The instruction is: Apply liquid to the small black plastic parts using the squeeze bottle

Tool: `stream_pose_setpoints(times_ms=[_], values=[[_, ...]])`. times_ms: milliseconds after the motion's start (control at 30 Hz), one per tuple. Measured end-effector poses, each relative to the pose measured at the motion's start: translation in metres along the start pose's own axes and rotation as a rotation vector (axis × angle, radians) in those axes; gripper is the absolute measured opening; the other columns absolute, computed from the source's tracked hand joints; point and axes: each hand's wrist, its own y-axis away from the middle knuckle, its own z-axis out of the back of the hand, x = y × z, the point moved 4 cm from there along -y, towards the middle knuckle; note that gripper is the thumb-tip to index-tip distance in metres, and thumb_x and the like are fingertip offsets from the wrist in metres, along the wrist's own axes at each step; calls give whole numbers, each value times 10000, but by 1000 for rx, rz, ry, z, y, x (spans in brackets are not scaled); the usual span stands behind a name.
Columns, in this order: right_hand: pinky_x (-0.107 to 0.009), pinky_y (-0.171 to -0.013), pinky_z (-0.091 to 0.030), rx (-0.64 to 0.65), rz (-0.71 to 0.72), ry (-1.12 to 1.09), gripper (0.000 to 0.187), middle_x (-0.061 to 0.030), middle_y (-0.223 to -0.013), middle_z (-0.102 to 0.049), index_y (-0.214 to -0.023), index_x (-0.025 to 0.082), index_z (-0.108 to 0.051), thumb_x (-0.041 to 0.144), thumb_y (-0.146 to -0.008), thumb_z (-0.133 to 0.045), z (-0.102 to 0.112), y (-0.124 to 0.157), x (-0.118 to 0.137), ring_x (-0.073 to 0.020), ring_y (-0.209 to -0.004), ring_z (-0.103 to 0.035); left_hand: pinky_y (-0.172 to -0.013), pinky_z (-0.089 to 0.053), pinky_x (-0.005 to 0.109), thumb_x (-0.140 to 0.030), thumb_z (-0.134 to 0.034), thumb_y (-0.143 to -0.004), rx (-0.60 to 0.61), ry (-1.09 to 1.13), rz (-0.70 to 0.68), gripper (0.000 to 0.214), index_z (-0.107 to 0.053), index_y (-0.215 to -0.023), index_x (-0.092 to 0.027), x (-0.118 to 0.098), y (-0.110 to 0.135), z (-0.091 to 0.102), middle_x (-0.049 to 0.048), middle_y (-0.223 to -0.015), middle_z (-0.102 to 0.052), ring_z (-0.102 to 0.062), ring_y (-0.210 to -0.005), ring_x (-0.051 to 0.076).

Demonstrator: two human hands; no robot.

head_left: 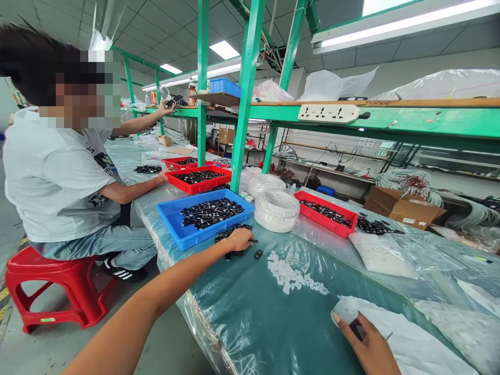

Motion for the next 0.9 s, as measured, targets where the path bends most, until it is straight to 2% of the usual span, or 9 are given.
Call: stream_pose_setpoints(times_ms=[67,133,267,333,433,533,633,900], values=[[-278,-651,-451,1,3,11,378,-29,-806,-653,-812,219,-582,577,-752,-479,-1,0,-1,-209,-697,-583,-782,-469,328,-246,-467,-862,-27,254,34,240,-634,-936,-90,-9,-6,-3,100,-922,-661,-613,-866,217],[-281,-678,-446,6,-4,6,370,-21,-801,-647,-806,222,-575,575,-754,-478,-2,1,0,-203,-706,-574,-741,-488,287,-238,-390,-894,-38,537,53,294,-599,-1012,-68,-23,-13,-7,121,-939,-665,-633,-827,191],[-276,-683,-447,-30,-12,-86,375,-28,-838,-657,-843,218,-598,563,-721,-518,1,2,5,-217,-753,-584,-756,-510,269,-242,-450,-876,-3,1039,45,338,-501,-1161,-68,-65,-26,-18,152,-992,-660,-652,-832,165],[-270,-659,-452,-66,-27,-135,387,-36,-847,-665,-858,215,-615,557,-689,-548,4,3,7,-224,-753,-590,-780,-515,275,-295,-479,-866,33,1243,34,342,-522,-1131,-83,-86,-29,-22,156,-1000,-662,-655,-844,166],[-264,-647,-455,-88,-38,-155,378,-35,-839,-667,-863,218,-623,538,-669,-572,5,4,9,-221,-745,-591,-802,-516,288,-435,-444,-868,90,1486,24,398,-593,-986,-85,-107,-27,-26,167,-995,-663,-657,-849,178],[-265,-641,-457,-98,-33,-152,353,-23,-764,-655,-843,216,-618,521,-671,-573,4,4,9,-205,-681,-580,-795,-518,297,-451,-462,-856,150,1653,18,407,-624,-935,-86,-115,-22,-27,156,-933,-683,-665,-797,178],[-266,-646,-458,-98,-32,-150,337,-14,-733,-644,-842,215,-613,507,-676,-574,3,3,7,-198,-664,-572,-770,-518,286,-368,-511,-849,201,1754,23,342,-624,-1011,-89,-115,-17,-27,134,-879,-697,-668,-736,164],[-262,-666,-456,-108,-29,-150,333,-26,-807,-655,-845,217,-617,504,-682,-573,0,0,7,-206,-728,-586,-759,-511,263,-325,-541,-845,280,1866,34,339,-623,-1062,-77,-112,-11,-32,133,-876,-697,-669,-728,157]])
